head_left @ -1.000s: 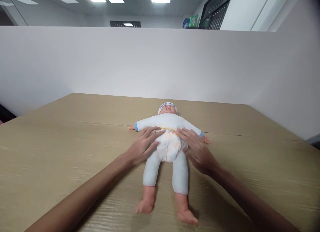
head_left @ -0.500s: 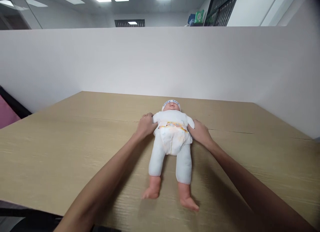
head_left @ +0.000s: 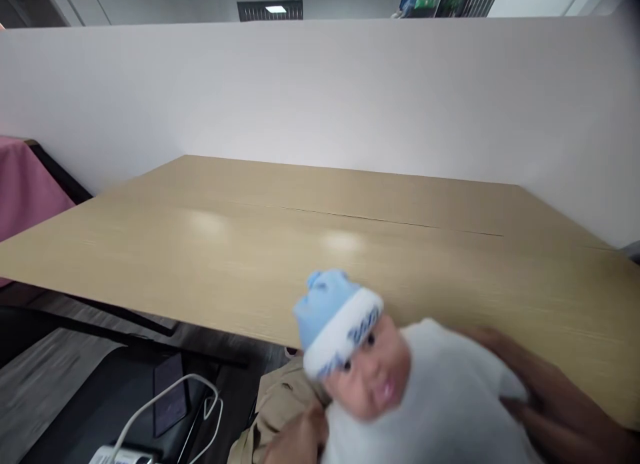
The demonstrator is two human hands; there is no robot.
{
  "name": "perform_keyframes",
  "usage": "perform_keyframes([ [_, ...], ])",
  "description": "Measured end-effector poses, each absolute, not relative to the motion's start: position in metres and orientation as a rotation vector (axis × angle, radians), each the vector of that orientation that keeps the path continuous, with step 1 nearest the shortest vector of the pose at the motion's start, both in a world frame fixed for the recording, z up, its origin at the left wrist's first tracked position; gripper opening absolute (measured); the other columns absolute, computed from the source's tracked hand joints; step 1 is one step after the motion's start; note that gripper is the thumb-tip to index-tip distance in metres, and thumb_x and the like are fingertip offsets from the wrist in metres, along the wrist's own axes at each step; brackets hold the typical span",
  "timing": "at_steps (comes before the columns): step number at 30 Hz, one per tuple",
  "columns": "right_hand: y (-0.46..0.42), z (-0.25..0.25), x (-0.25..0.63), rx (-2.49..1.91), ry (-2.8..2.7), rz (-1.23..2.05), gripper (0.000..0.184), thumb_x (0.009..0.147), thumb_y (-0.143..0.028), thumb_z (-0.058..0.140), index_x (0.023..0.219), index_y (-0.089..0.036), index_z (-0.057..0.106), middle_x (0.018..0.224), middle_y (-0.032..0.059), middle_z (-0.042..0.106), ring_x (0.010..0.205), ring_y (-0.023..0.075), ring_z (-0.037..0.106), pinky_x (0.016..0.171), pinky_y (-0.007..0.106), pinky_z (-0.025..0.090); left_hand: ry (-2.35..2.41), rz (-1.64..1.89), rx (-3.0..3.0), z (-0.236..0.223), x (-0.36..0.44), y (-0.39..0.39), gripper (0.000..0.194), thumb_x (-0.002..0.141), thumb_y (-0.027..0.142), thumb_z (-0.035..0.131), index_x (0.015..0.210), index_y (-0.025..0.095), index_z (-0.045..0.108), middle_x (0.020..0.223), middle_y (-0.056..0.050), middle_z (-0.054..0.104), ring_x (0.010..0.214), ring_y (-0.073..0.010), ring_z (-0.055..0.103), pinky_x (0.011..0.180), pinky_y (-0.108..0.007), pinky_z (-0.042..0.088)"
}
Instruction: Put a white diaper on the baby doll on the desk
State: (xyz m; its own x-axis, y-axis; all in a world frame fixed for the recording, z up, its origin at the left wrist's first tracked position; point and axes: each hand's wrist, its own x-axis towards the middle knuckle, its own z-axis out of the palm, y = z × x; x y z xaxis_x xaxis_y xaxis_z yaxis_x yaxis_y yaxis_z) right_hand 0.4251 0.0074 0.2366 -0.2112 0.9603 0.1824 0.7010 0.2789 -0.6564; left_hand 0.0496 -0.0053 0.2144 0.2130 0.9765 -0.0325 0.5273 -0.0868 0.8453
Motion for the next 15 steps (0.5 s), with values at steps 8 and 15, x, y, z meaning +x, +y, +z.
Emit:
perform_keyframes([
  [8, -0.069, 0.179, 0.352, -1.519, -2.082, 0.938, 0.064, 0.1, -0.038, 0.065, 0.164, -0.033, 0.059, 0.159, 0.0119, 0.063, 0.142, 0.0356, 0.066, 0.117, 0.046, 0.058, 1.458, 0.564, 1.479, 0.142, 0.0, -0.041, 0.045, 0.097, 0.052, 0.074, 0.133, 0.025, 0.074, 0.128, -0.018, 0.076, 0.118, -0.0405, 0.073, 0.092, -0.049, 0.062],
  [15, -0.047, 0.133, 0.33, -1.567, -2.21, 1.042, 0.051, 0.106, -0.037, 0.059, 0.156, -0.032, 0.066, 0.157, 0.009, 0.067, 0.146, 0.0349, 0.061, 0.127, 0.055, 0.045, 1.302, 0.455, 1.434, 0.135, -0.056, -0.111, 0.042, 0.105, 0.048, 0.072, 0.139, 0.024, 0.07, 0.149, -0.01, 0.066, 0.133, -0.0342, 0.065, 0.111, -0.053, 0.059],
])
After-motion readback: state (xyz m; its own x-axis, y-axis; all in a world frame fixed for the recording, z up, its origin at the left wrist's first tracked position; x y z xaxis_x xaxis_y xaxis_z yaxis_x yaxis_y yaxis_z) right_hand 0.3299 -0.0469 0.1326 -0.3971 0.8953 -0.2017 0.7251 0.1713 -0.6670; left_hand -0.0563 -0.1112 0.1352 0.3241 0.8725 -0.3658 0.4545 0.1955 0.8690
